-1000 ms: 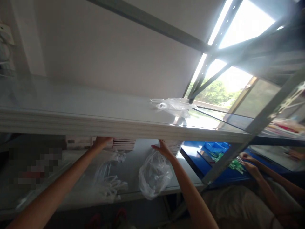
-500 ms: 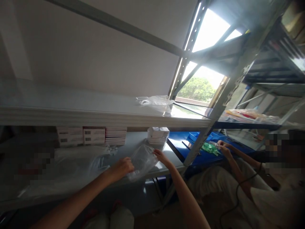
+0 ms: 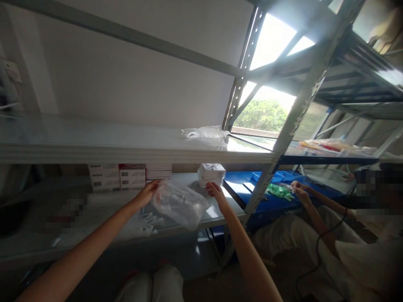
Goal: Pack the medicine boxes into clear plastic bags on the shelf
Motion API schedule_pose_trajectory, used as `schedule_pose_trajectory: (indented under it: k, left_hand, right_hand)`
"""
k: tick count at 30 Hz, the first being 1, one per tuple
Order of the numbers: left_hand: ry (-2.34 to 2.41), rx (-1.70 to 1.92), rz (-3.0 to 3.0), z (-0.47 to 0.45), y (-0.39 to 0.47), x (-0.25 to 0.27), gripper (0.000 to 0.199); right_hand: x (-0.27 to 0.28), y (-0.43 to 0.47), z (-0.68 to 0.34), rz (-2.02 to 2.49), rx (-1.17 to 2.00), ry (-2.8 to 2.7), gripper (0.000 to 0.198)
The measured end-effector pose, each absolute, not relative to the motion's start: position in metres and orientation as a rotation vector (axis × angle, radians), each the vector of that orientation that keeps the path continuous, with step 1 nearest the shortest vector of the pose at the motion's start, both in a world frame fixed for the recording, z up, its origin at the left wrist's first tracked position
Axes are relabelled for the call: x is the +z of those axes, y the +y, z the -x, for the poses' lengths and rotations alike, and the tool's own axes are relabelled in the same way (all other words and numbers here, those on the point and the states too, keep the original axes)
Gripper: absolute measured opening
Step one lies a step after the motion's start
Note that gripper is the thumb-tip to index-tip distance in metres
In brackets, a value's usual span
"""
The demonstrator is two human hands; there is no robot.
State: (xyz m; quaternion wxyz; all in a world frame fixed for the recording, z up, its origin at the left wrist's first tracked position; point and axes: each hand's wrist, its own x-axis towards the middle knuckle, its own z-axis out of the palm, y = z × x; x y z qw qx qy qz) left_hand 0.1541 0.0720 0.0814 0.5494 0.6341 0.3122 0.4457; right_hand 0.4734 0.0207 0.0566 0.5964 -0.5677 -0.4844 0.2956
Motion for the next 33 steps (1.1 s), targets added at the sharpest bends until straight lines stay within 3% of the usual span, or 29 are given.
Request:
schedule_pose_trajectory:
  k: [5,8,12,16,20,25,33]
  left_hand:
    - [0.778,1.134,-1.310,-0.167,0.059,0.086,0.030]
    - [0.682,1.141,-1.214,-0.173,0.047,0.088,0.031]
    - [0.623,1.150,-1.161,-0.178,0.036,0.089,0.029]
    - [0.651,1.163,-1.083,-0.180,0.030,0.084,0.026]
    - [0.686,1.216,-1.009,-0.178,0.025,0.075,0.024]
    - [0.792,1.274,-1.020,-0.169,0.029,0.067,0.011]
    - [0.912,1.274,-0.962,-0.127,0.055,0.071,0.012]
  right_hand:
    - [0.096,-0.018,-0.390,1.239,0.008,-1.427,0.029]
    - [0.115,-0.039,-0.355,1.236,-0.176,-1.622,0.019]
    - [0.120,-0.043,-0.334,1.218,-0.169,-1.844,0.028]
    - [0.110,-0.031,-0.332,1.108,-0.019,-1.760,0.011]
    - [0.099,-0.023,-0.331,1.041,0.135,-1.683,0.011]
    - [0.092,-0.020,-0.332,1.102,0.216,-1.571,0.014]
    - [0.086,-0.017,-0.379,1.302,0.255,-1.338,0.017]
